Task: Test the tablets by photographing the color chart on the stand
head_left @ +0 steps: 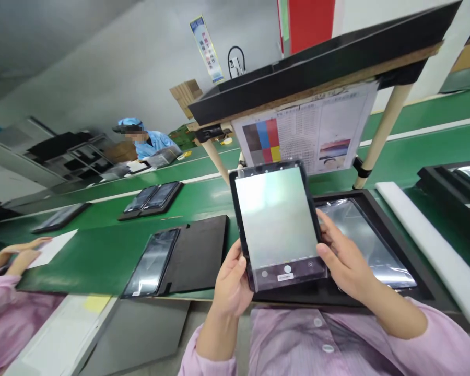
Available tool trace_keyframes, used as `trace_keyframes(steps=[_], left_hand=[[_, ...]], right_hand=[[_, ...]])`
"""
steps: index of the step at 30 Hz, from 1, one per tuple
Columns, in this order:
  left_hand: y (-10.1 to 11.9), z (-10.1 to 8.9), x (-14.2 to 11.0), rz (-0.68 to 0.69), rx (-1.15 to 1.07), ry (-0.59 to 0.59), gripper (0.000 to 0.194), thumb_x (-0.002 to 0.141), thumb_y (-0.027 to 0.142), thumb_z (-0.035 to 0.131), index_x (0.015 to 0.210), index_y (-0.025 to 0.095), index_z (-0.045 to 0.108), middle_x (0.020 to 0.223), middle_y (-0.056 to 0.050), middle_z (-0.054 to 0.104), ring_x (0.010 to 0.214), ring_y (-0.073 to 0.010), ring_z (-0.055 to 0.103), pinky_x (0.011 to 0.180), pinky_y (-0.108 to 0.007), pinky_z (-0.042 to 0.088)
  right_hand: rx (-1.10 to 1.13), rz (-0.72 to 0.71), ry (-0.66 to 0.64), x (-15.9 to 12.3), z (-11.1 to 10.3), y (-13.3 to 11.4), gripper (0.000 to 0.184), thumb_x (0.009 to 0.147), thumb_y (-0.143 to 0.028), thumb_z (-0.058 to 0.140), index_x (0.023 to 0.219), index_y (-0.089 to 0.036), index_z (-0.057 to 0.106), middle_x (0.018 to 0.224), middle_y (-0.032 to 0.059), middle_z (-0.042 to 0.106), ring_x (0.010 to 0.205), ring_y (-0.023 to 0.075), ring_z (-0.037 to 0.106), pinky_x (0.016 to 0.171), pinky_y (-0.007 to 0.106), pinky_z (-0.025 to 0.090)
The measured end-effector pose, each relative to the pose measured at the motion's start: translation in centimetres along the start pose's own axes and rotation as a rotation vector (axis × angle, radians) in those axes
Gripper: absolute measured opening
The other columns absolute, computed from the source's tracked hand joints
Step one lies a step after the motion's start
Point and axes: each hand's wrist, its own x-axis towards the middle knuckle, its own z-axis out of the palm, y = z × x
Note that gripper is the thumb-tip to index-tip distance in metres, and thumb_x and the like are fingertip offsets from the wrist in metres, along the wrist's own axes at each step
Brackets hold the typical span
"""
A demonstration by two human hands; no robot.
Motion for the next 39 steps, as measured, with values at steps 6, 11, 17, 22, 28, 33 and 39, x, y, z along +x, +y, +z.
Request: trace_keyframes(steps=[6, 11, 17, 22, 28, 33, 39], left_hand=[[-2.1, 1.3, 0.8, 0.268, -0.004, 0.089, 0.041, 0.070, 0.045, 0.085, 0.107, 0.029, 0.075, 0.112, -0.004, 0.076, 0.100, -0.0204, 0.072, 0.090, -0.032, 0.057], [-4.3, 2.4, 0.3, 0.563, 0.408, 0.065, 0.085, 0.075, 0.058, 0.077, 0.147, 0.022, 0.046, 0.156, -0.015, 0.044, 0.141, -0.0320, 0.045, 0.115, -0.041, 0.038], [-4.5, 3.1, -0.5, 0.501, 0.869, 0.152, 0.133, 0.054, 0.049, 0.091, 0.157, 0.016, 0.015, 0.160, -0.025, 0.025, 0.151, -0.0415, 0.024, 0.121, -0.055, 0.025], [-4.9, 3.2, -0.4, 0.540, 0.960, 0.171, 0.132, 0.055, 0.048, 0.091, 0.156, 0.015, 0.013, 0.159, -0.028, 0.024, 0.149, -0.0447, 0.024, 0.116, -0.059, 0.031], [-5.3, 3.1, -0.2, 0.577, 0.975, 0.200, 0.130, 0.058, 0.052, 0.088, 0.156, 0.015, 0.011, 0.158, -0.029, 0.024, 0.150, -0.0451, 0.022, 0.116, -0.061, 0.031], [-5.3, 3.1, -0.3, 0.557, 0.950, 0.191, 0.140, 0.051, 0.064, 0.089, 0.156, 0.014, 0.011, 0.156, -0.030, 0.028, 0.149, -0.0468, 0.025, 0.115, -0.062, 0.030], [-4.7, 2.5, -0.2, 0.533, 0.677, 0.087, 0.116, 0.067, 0.071, 0.076, 0.155, 0.016, 0.026, 0.157, -0.024, 0.035, 0.148, -0.0369, 0.033, 0.120, -0.049, 0.029]], right_hand=[[0.630, 0.114, 0.200, 1.6, 1.0, -1.7, 0.061, 0.090, -0.073, 0.055, 0.129, -0.025, 0.054, 0.131, 0.0093, 0.061, 0.120, 0.0272, 0.060, 0.099, 0.043, 0.056], [0.572, 0.203, 0.216, 2.2, 0.1, -1.5, 0.067, 0.080, -0.080, 0.060, 0.118, -0.025, 0.055, 0.113, 0.0079, 0.069, 0.117, 0.0301, 0.062, 0.093, 0.046, 0.058], [0.404, 0.221, 0.128, 1.5, -0.3, -1.2, 0.073, 0.087, -0.082, 0.040, 0.125, -0.022, 0.058, 0.111, 0.0111, 0.069, 0.120, 0.0317, 0.060, 0.094, 0.051, 0.057], [0.378, 0.228, 0.119, 1.4, -0.2, -1.1, 0.081, 0.082, -0.090, 0.039, 0.116, -0.022, 0.065, 0.105, 0.0113, 0.070, 0.120, 0.0329, 0.060, 0.098, 0.052, 0.055], [0.388, 0.195, 0.118, 1.2, -0.1, -1.1, 0.078, 0.082, -0.089, 0.042, 0.112, -0.021, 0.067, 0.106, 0.0115, 0.070, 0.126, 0.0323, 0.055, 0.099, 0.052, 0.054], [0.355, 0.193, 0.101, 1.0, -0.1, -1.0, 0.077, 0.084, -0.088, 0.037, 0.110, -0.021, 0.066, 0.109, 0.0119, 0.069, 0.128, 0.0318, 0.054, 0.099, 0.051, 0.054], [0.377, 0.191, 0.120, 0.9, -0.1, -1.0, 0.079, 0.083, -0.089, 0.039, 0.114, -0.021, 0.065, 0.108, 0.0116, 0.070, 0.127, 0.0319, 0.055, 0.100, 0.052, 0.054]])
